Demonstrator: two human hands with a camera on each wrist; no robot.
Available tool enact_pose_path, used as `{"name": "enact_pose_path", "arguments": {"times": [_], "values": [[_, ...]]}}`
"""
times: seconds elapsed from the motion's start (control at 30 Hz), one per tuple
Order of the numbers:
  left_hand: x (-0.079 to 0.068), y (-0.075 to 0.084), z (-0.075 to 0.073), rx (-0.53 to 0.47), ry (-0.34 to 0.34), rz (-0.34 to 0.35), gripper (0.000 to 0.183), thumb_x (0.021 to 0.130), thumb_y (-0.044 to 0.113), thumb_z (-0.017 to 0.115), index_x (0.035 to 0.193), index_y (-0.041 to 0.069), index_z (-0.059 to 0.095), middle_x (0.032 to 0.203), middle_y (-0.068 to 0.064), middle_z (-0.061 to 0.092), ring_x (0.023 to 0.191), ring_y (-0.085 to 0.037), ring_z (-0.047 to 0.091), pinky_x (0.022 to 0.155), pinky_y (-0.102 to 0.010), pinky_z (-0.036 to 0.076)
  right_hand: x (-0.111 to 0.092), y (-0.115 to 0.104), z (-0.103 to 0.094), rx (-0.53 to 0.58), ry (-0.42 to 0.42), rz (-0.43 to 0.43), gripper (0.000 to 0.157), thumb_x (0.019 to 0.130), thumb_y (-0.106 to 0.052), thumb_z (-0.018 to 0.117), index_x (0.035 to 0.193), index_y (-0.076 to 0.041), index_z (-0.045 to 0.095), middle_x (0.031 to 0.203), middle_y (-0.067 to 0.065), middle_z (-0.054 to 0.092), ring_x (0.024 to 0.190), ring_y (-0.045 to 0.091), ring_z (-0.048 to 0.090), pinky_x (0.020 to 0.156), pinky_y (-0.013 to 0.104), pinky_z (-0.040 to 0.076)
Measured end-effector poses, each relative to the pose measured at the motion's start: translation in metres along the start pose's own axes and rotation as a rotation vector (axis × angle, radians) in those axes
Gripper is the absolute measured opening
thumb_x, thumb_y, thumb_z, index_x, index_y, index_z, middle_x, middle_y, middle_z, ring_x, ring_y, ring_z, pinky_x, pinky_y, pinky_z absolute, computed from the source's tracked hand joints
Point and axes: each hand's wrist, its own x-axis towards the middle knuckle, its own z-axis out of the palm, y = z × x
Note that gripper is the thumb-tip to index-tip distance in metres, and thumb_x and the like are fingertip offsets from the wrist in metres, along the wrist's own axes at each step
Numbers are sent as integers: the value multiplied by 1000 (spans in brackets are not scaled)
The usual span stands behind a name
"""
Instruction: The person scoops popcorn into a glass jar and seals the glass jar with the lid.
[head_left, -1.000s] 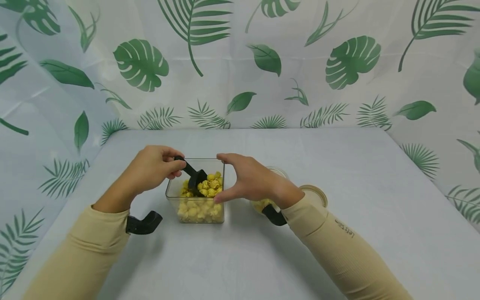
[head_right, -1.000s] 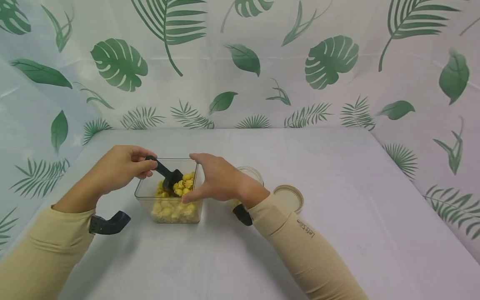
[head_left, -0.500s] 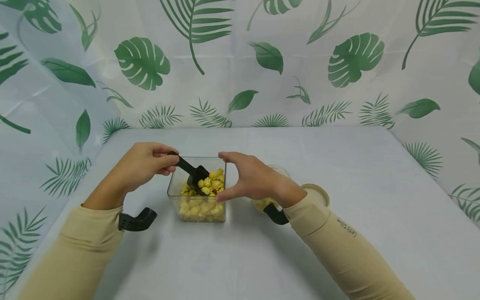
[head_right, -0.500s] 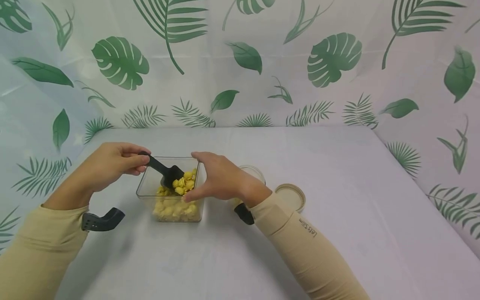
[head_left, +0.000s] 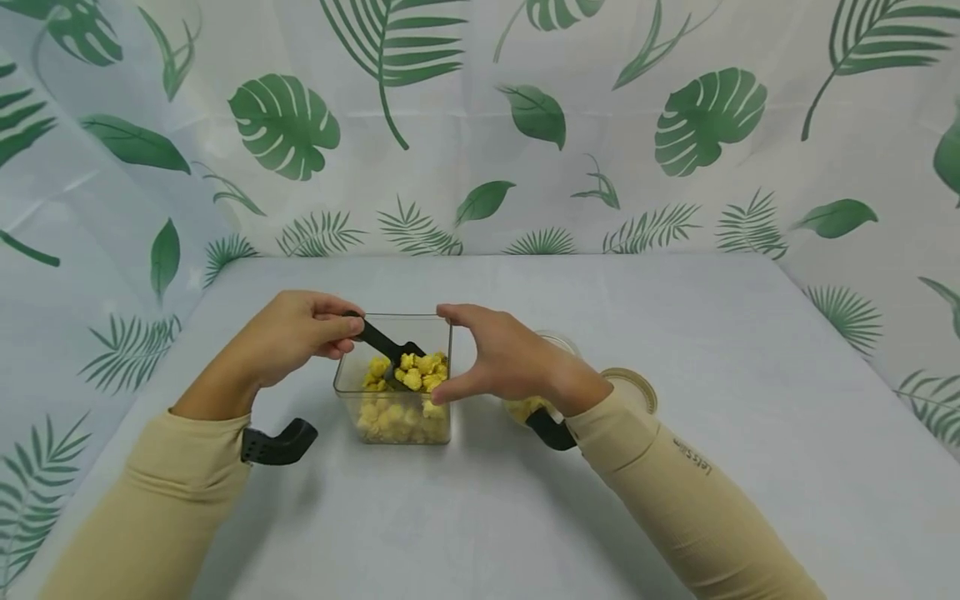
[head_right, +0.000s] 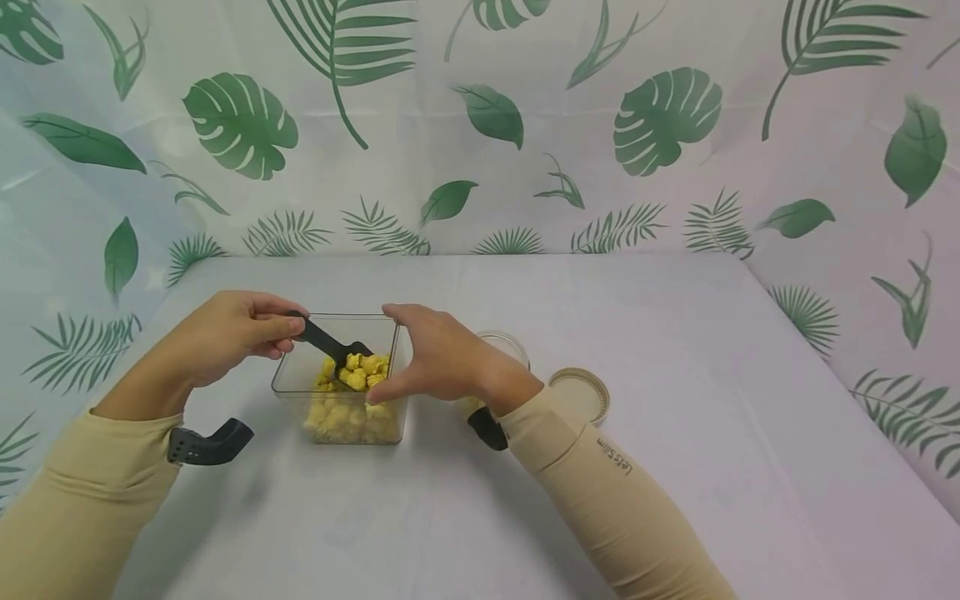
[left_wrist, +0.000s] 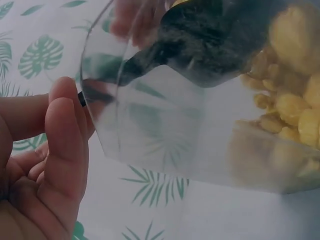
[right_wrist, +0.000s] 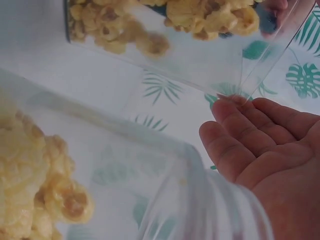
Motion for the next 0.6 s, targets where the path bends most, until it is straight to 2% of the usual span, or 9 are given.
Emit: {"name": "enact_pose_path", "arguments": {"times": [0.17,0.43,0.6], "values": [[-1,-6,0,-69,5,13,40,103,12,58,135,-12,52,105,-12,66,82,-9,65,78,-25,58,0,0,1,8,0,2,105,76,-44,88,155,-3,33,157,10,37,141,26,38,116,46,33],[-4,-18,-3,-128,73,43,43,105,12,55,139,-12,47,104,-11,64,86,-8,65,79,-22,57,1,0,2,5,4,-1,104,77,-42,88,155,-3,32,157,10,37,141,27,38,116,46,33],[-6,-25,-5,-178,87,56,44,105,12,54,140,-14,45,99,-8,65,84,-7,64,82,-23,57,0,0,1,9,3,-5,103,77,-41,88,155,-3,32,157,10,37,141,27,38,115,46,33]]}}
